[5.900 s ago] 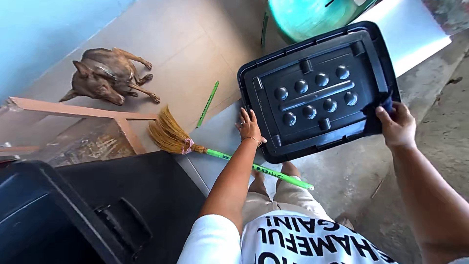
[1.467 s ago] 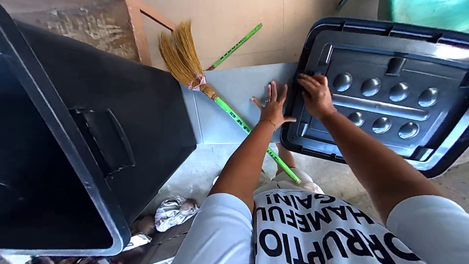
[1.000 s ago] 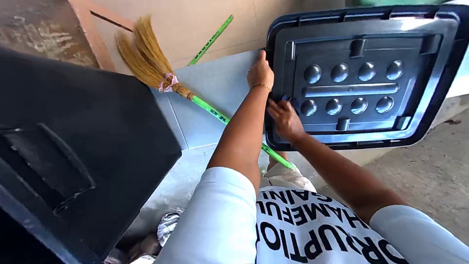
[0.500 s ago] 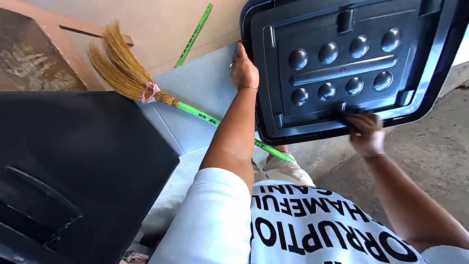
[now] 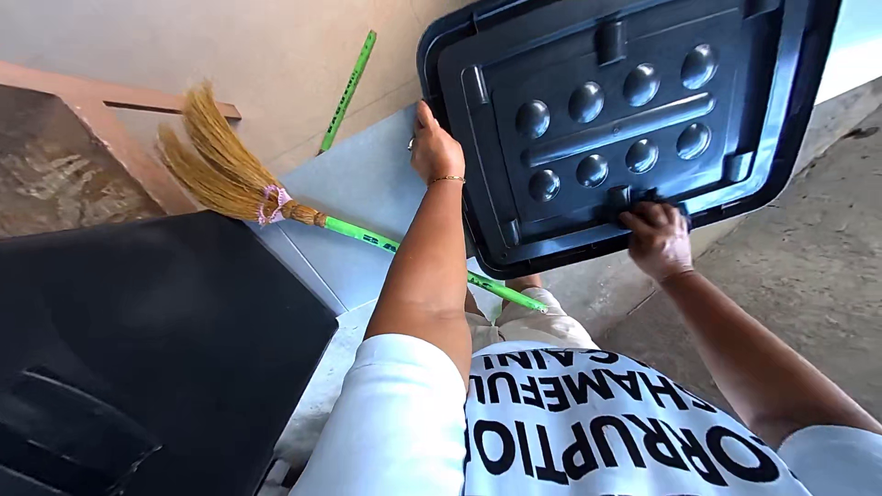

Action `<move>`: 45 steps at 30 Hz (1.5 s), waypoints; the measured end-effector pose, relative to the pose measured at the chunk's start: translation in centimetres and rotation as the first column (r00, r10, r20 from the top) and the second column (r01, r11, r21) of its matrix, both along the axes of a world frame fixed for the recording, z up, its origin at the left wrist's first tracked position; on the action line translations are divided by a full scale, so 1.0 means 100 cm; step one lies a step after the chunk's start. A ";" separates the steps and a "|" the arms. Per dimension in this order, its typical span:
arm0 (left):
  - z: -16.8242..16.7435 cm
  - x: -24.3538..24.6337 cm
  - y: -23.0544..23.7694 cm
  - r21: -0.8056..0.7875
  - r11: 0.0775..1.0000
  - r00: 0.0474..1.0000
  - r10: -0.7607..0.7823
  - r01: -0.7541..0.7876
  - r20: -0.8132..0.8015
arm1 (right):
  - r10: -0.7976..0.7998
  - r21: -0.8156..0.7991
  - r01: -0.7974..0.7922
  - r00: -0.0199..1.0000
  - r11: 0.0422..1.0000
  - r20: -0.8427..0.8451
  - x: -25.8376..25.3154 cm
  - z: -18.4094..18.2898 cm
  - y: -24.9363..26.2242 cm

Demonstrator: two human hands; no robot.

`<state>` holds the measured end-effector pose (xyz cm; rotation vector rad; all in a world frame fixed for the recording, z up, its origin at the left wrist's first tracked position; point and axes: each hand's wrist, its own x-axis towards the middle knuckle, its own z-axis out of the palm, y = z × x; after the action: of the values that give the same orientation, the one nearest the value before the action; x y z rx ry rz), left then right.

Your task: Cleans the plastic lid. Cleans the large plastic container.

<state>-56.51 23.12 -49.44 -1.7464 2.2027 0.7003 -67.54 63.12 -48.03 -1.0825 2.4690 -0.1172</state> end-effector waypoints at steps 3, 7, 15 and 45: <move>-0.001 -0.001 -0.001 0.005 1.000 1.000 0.019 -0.019 0.008 | -0.437 0.026 0.442 0.893 0.897 -0.110 -0.034 0.007 0.002; -0.003 0.006 -0.008 -0.050 0.998 0.999 0.028 -0.030 -0.035 | -0.418 -0.166 0.415 0.908 0.894 0.022 0.006 0.022 -0.051; 0.012 0.026 0.033 -0.025 0.760 0.753 -0.647 0.649 -0.120 | 0.343 -0.400 -0.201 0.881 0.894 0.326 0.113 -0.019 -0.088; 0.025 -0.022 0.052 0.327 0.752 0.631 -0.659 0.573 0.409 | -0.627 -0.387 0.561 0.777 0.732 -0.058 -0.159 -0.041 -0.099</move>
<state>-58.74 28.28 -46.92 -0.8247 2.0697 0.2030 -83.45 53.24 -52.16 -0.3647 2.9599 -0.7103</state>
